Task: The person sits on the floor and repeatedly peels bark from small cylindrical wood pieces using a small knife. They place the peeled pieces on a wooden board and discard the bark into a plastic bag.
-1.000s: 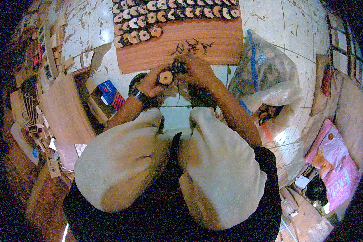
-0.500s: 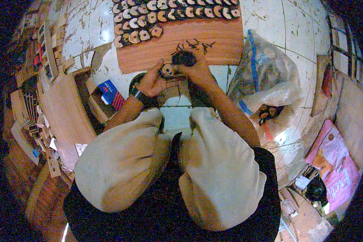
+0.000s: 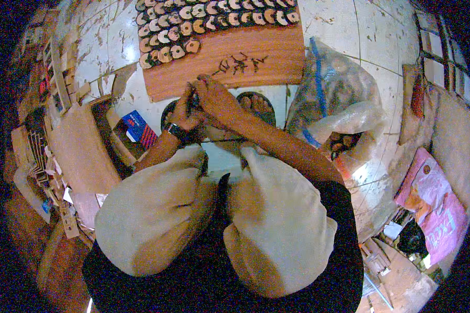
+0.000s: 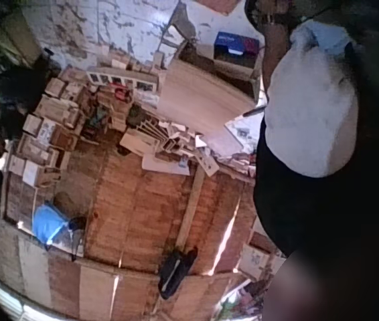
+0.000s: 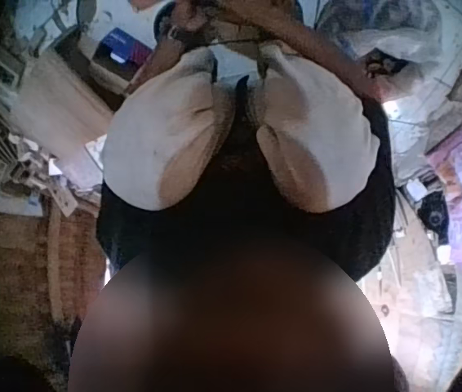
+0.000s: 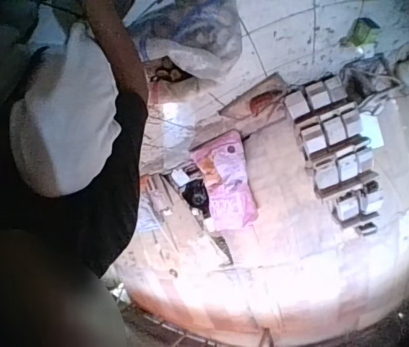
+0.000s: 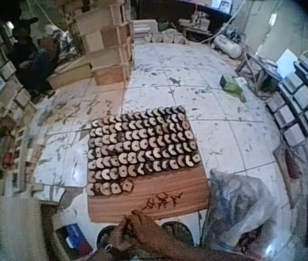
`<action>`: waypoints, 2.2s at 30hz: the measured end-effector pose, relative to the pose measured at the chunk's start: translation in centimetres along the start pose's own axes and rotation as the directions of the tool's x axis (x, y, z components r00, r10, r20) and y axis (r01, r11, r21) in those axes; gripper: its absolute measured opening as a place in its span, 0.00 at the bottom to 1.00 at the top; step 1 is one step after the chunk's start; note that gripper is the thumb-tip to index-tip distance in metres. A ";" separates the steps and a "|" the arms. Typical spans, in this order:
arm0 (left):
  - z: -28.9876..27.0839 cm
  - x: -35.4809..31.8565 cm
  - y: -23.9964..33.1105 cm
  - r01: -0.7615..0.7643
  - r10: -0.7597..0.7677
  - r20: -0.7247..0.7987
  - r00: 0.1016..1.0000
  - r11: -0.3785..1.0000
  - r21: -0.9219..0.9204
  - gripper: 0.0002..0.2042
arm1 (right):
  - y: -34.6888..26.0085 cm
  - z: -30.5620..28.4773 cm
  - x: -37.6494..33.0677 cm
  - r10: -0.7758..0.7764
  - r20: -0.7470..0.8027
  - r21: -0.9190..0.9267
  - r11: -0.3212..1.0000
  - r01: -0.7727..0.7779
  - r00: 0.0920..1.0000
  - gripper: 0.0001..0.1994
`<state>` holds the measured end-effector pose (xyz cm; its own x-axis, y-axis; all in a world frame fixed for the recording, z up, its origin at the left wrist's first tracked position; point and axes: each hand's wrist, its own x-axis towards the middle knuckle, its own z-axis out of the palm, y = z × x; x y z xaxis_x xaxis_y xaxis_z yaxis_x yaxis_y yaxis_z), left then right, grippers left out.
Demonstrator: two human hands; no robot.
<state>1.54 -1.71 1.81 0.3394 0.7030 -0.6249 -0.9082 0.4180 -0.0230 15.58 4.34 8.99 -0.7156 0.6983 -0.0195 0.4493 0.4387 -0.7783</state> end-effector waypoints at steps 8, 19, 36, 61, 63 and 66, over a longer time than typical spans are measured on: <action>-0.5 0.2 1.4 -0.017 0.028 0.390 0.920 0.999 -0.033 0.30 | 3.6 -4.2 2.0 0.177 -0.299 0.192 0.974 -0.122 0.938 0.26; -0.1 0.1 1.1 0.016 -0.009 0.274 0.962 1.000 -0.022 0.27 | 16.5 -5.5 -2.5 0.319 -0.304 -0.312 0.857 -0.410 0.898 0.10; -0.7 0.4 1.0 -0.001 0.019 0.260 0.965 0.998 -0.067 0.24 | 14.2 -6.7 -2.6 0.536 -0.333 -0.320 0.710 -0.627 0.776 0.10; 0.9 0.3 0.2 -0.337 0.319 0.110 0.941 0.886 0.319 0.22 | 1.8 -0.7 -0.5 0.216 -0.162 0.261 0.950 -0.169 0.963 0.17; 1.0 -0.3 -0.2 -0.468 0.451 0.144 0.881 0.782 0.411 0.21 | 1.7 -0.8 -0.7 0.096 -0.201 0.002 0.995 -0.097 0.975 0.16; 1.0 -0.7 -0.1 -0.551 0.540 0.156 0.827 0.725 0.413 0.19 | 2.1 -0.4 -0.7 0.021 -0.195 0.052 0.999 -0.012 0.981 0.15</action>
<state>1.60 -1.63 3.00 -0.1718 0.8968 -0.4077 -0.7443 0.1530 0.6501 17.25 4.95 7.59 -0.5875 0.8045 0.0868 0.4293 0.4008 -0.8094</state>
